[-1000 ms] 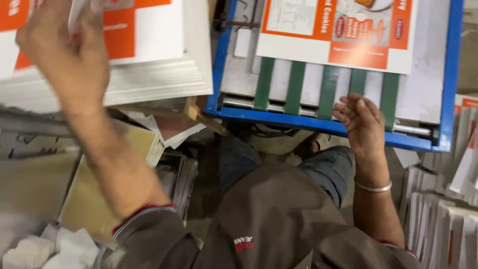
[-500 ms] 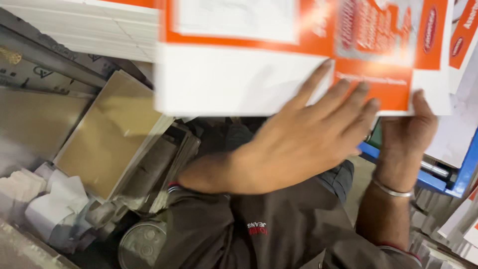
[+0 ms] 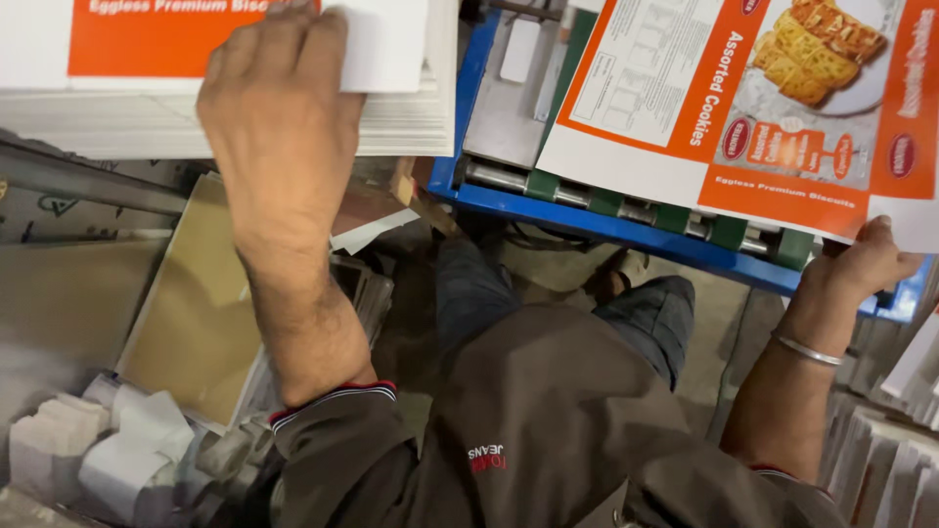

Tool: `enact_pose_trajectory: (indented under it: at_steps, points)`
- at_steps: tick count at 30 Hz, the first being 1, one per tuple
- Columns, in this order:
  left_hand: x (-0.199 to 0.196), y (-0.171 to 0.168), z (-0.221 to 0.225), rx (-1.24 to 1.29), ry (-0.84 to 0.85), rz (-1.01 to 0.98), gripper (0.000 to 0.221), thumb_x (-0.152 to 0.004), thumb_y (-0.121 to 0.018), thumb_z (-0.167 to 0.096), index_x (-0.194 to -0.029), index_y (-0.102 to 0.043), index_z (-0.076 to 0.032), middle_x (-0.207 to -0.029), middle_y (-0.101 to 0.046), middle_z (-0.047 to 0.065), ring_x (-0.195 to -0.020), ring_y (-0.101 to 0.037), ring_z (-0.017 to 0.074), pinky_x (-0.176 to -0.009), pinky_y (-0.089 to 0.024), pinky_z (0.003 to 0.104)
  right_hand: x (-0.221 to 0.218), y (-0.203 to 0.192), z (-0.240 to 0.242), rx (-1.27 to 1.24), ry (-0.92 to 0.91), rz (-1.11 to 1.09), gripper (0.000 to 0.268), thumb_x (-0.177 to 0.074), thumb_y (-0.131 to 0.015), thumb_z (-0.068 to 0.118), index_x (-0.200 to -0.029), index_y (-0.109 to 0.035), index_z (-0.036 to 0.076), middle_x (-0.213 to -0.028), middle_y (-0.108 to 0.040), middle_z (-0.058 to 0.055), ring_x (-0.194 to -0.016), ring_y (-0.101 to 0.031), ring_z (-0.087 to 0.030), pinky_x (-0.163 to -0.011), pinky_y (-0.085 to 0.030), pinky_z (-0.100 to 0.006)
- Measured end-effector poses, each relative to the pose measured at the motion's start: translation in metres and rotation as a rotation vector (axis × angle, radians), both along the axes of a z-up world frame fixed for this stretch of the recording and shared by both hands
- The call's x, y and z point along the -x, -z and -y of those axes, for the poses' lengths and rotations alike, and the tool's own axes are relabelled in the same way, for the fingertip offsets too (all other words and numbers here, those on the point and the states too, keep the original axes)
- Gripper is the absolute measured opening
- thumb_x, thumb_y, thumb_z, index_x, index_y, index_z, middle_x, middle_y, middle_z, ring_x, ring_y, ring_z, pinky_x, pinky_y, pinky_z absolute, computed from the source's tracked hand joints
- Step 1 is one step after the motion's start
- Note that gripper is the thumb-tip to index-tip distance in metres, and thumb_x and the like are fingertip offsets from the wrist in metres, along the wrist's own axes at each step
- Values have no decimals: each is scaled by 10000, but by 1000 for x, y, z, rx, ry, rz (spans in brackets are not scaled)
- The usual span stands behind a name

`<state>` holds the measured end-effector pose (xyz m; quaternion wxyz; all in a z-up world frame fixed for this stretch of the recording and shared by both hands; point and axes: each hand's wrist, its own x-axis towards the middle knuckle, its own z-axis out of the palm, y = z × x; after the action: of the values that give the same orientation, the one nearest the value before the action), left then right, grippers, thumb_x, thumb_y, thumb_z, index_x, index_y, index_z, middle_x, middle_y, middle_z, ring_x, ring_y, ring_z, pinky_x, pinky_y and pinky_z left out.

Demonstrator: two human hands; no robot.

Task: The person picks up paper sheets from a stack and feeds them one by one into the intake rollers of a printing or processing machine.

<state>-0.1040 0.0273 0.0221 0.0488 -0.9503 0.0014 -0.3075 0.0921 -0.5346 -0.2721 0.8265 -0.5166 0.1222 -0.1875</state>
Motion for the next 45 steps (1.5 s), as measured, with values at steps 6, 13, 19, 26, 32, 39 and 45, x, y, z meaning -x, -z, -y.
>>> enact_pose_trajectory:
  at_steps: [6, 13, 19, 26, 32, 39, 45]
  points:
    - [2, -14, 2, 24, 28, 21, 359, -852, -878, -126, -1157, -718, -28, -1122, -715, 111, -1047, -651, 298, -900, -499, 423, 48, 29, 14, 45, -4, 10, 466, -989, -425, -151, -1436, -557, -131, -1323, -685, -247, -1073, -777, -328, -859, -704, -430]
    - [8, -10, -15, 303, 137, -7, 354, -981, -770, -266, -1206, -729, 4, -1134, -722, 138, -1031, -614, 294, -911, -498, 403, 135, 38, 15, 96, -12, -82, 445, -992, -465, -95, -1432, -530, -88, -1392, -646, -190, -1224, -721, -287, -1042, -655, -392]
    - [-19, 56, -8, 138, 9, 394, 582, -1097, -484, -576, -1214, -734, -64, -1173, -724, 88, -1094, -595, 299, -977, -455, 420, 163, 27, 7, 94, -14, -71, 420, -1007, -521, -83, -1427, -532, -84, -1382, -641, -187, -1234, -702, -288, -1083, -627, -410]
    - [-27, 74, -17, 122, -39, 479, 659, -1063, -534, -707, -1168, -752, -94, -1114, -723, 60, -1065, -584, 270, -981, -445, 435, 125, 17, -6, 217, 4, 1, 411, -1018, -559, -49, -1426, -524, -87, -1418, -622, -191, -1290, -664, -280, -1157, -569, -416]
    - [-25, 82, -24, 114, -35, 464, 669, -1063, -528, -723, -1192, -749, -105, -1123, -715, 50, -1084, -582, 256, -991, -444, 435, 84, 33, -10, 212, -1, -1, 400, -1047, -544, -10, -1435, -534, -108, -1419, -636, -231, -1295, -679, -325, -1157, -588, -440]
    - [-27, 77, -22, 82, -60, 451, 618, -1076, -557, -686, -1187, -756, -112, -1105, -712, 48, -1058, -581, 247, -958, -440, 434, 73, 49, -11, -111, -127, -233, 433, -1102, -482, 221, -1489, -424, 38, -1395, -644, -155, -1205, -723, -320, -929, -652, -477]
    - [-2, 37, -18, 149, -1, 171, 542, -1053, -642, -560, -1259, -724, -65, -1181, -700, 77, -1082, -577, 251, -957, -430, 403, 82, 73, 15, -36, -164, -425, 435, -1129, -458, 336, -1418, -493, 13, -1261, -680, -206, -984, -734, -325, -766, -645, -413]
